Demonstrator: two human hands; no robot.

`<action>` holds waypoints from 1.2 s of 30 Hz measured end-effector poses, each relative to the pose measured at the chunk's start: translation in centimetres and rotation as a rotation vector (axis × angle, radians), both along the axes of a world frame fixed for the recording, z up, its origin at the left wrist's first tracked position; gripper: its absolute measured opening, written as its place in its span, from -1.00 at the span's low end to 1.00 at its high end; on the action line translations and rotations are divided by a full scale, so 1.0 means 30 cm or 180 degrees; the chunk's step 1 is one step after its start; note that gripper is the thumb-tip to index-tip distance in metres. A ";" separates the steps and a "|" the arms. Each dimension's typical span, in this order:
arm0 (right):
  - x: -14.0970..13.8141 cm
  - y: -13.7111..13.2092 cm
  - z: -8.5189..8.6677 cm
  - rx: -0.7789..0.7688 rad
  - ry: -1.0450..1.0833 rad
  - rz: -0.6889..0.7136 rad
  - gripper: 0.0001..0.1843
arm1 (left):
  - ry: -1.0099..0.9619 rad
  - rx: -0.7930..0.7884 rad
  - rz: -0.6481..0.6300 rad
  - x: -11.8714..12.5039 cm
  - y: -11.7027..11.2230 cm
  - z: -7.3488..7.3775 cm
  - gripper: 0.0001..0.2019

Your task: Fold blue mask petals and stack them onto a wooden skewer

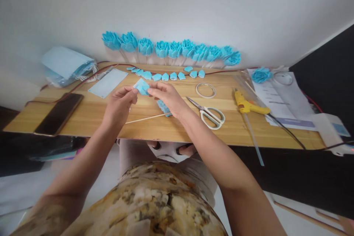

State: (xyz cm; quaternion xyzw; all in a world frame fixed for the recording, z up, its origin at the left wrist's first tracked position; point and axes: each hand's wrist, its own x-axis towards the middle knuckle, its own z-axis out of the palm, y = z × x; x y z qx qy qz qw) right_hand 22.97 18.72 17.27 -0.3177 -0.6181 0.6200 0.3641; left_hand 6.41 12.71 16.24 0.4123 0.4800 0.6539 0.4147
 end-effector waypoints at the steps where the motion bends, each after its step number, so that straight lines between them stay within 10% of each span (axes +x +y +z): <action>1: 0.006 0.006 -0.004 -0.0023 0.0005 -0.0083 -0.76 | 0.0011 -0.0013 -0.0019 0.008 0.006 -0.006 -0.83; 20: 0.147 0.239 -0.098 -0.0014 -0.0818 -0.0075 -0.81 | 0.3451 0.0095 -0.0561 -0.033 0.061 -0.030 -0.79; 28: 0.125 0.267 -0.151 0.0504 -0.1324 0.0072 -0.84 | 0.3574 0.0159 -0.0579 -0.017 0.066 -0.061 -0.79; 36: 0.143 0.228 -0.089 0.1613 -0.1931 0.0210 -0.74 | 0.4026 0.0131 -0.0729 -0.040 0.076 -0.044 -0.73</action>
